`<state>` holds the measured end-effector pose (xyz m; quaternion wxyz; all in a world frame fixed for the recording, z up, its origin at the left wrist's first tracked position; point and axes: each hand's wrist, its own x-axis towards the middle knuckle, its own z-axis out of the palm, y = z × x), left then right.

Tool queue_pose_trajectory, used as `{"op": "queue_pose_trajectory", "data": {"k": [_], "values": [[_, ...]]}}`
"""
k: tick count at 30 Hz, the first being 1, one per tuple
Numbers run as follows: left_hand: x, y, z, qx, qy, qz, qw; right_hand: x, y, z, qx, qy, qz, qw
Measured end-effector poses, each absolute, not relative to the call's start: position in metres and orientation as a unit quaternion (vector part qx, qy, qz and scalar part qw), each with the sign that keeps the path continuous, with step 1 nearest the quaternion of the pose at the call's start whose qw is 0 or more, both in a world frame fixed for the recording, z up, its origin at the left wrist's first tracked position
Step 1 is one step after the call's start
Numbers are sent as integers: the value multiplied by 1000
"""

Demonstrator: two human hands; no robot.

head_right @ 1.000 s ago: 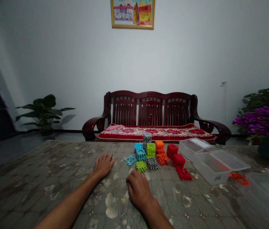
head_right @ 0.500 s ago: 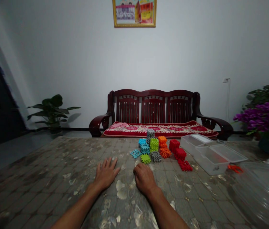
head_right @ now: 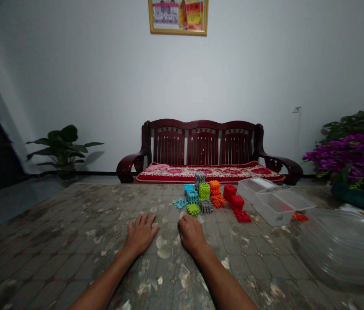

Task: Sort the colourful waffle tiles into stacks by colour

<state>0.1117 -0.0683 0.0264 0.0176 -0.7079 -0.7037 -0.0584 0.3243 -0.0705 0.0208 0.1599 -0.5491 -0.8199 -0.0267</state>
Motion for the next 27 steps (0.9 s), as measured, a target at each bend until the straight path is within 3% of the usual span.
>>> {"op": "queue_pose_trajectory", "data": {"k": [9,23,27], "values": [[105,-65,19,-711,-698,-84,12,320,-76,22,-567,-812,-35,130],[99,-60,18,-720,-692,-59,10,362,-126,28,-501,-837,56,214],[97,-59,17,-722,-690,-57,12,422,-146,59,-544,-779,-73,302]]}}
